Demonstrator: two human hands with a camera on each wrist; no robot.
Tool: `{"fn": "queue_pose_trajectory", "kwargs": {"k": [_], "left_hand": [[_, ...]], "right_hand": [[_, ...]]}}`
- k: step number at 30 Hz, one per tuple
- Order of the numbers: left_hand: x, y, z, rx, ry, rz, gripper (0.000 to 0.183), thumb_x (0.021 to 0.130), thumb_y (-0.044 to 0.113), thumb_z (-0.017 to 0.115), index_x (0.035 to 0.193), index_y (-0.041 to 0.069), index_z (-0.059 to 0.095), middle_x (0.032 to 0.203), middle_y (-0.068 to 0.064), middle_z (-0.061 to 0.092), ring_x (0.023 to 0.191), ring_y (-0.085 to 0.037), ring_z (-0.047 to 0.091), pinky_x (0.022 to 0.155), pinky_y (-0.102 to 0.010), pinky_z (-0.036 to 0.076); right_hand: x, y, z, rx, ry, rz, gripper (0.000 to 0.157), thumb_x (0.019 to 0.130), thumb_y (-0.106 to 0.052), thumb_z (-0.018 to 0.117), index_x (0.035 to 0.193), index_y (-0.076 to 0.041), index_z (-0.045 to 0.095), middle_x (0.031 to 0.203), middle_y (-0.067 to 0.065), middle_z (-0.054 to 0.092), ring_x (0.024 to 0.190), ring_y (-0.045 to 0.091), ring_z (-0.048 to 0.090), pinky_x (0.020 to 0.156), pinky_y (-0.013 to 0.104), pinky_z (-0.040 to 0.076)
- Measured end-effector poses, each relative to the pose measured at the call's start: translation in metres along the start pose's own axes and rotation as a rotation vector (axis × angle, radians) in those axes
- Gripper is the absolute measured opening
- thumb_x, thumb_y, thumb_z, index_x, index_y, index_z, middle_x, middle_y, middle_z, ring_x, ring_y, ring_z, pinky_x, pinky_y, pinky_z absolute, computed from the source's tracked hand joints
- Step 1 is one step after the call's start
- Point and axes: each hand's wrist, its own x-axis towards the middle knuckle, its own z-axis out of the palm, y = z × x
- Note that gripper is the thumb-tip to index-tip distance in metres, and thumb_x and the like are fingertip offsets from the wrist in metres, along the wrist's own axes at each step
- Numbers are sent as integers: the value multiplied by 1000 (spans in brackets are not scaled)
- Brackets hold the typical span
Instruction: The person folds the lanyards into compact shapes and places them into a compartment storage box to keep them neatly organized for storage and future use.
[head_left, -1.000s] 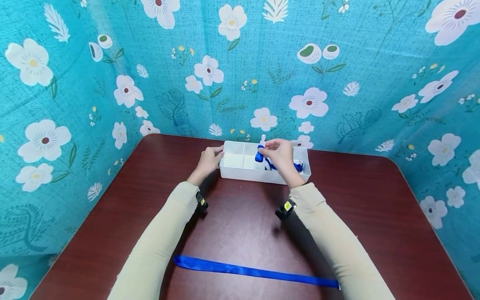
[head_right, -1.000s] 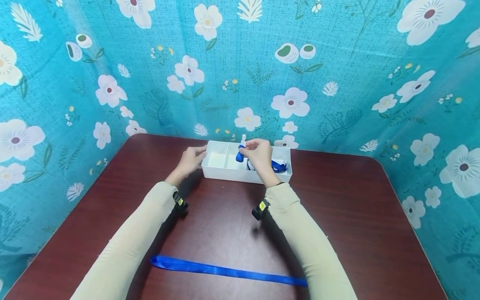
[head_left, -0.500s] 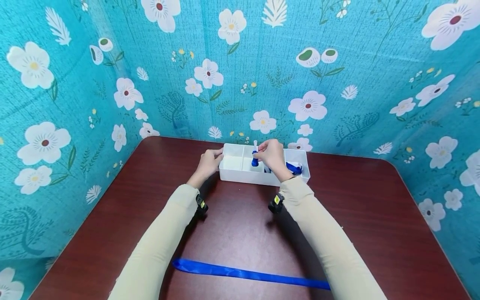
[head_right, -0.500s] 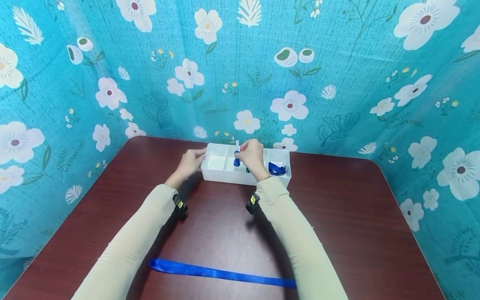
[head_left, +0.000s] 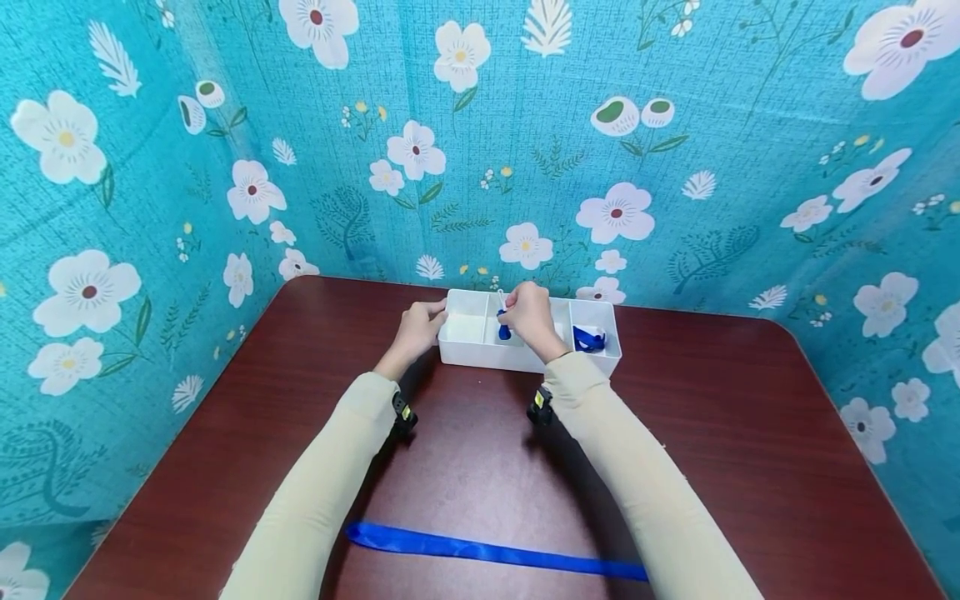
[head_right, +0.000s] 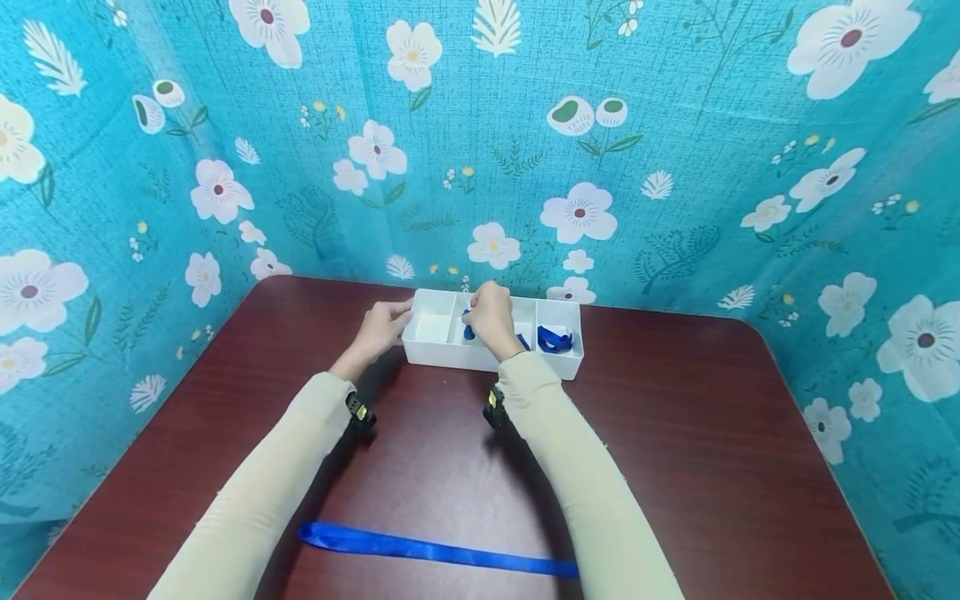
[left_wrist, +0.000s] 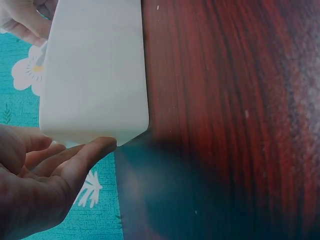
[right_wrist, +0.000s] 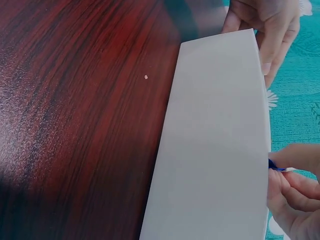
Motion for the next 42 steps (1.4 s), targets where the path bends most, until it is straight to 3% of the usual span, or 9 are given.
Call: {"fn": "queue_pose_trajectory", "kwargs": {"k": [5, 10, 17, 24, 29, 35, 42], "left_hand": [[-3, 2, 0, 18, 4, 10, 42, 106, 13, 51, 146, 4, 46, 143, -18, 52, 110, -28, 65, 79, -39, 59], [-3, 1, 1, 18, 4, 8, 41, 106, 13, 51, 146, 4, 47, 143, -18, 52, 110, -27, 65, 79, -39, 58], [2, -2, 2, 61, 29, 28, 40, 105, 13, 52, 144, 4, 49, 140, -16, 56, 104, -25, 68, 74, -34, 59], [2, -5, 3, 84, 31, 27, 41, 105, 14, 52, 145, 2, 48, 142, -16, 53, 106, -25, 67, 76, -36, 59], [2, -5, 3, 111, 38, 38, 41, 105, 13, 52, 144, 1, 48, 142, -17, 53, 105, -25, 67, 75, -35, 59], [2, -2, 3, 136, 38, 37, 41, 105, 13, 52, 144, 1, 48, 144, -16, 51, 107, -25, 67, 75, -35, 59], [4, -1, 3, 159, 39, 53, 41, 105, 12, 52, 144, 0, 47, 146, -17, 48, 120, -26, 60, 87, -38, 56]], "right_hand": [[1, -1, 5, -40, -51, -31, 34, 78, 5, 80, 62, -4, 52, 55, 1, 39, 55, 17, 43, 56, 30, 42], [1, -1, 10, -76, -89, -22, 35, 79, 6, 79, 61, -4, 51, 52, 0, 37, 52, 16, 43, 53, 28, 41], [5, -1, 16, -163, -99, -100, 54, 79, 10, 74, 53, -12, 33, 54, -3, 18, 51, 12, 17, 47, 27, 23], [6, 0, 23, -229, -131, -138, 57, 81, 14, 66, 53, -17, 27, 54, -5, 16, 50, 13, 21, 45, 27, 24], [5, 0, 28, -312, -107, -201, 49, 81, 15, 63, 57, -15, 33, 54, -2, 28, 57, 17, 33, 51, 29, 32], [8, 2, 34, -393, -116, -226, 16, 80, 13, 65, 76, -1, 58, 73, 14, 61, 69, 19, 46, 59, 33, 41], [9, 0, 38, -401, -138, -190, 16, 78, 13, 66, 87, 1, 59, 86, 17, 63, 74, 22, 52, 62, 35, 48]]}}
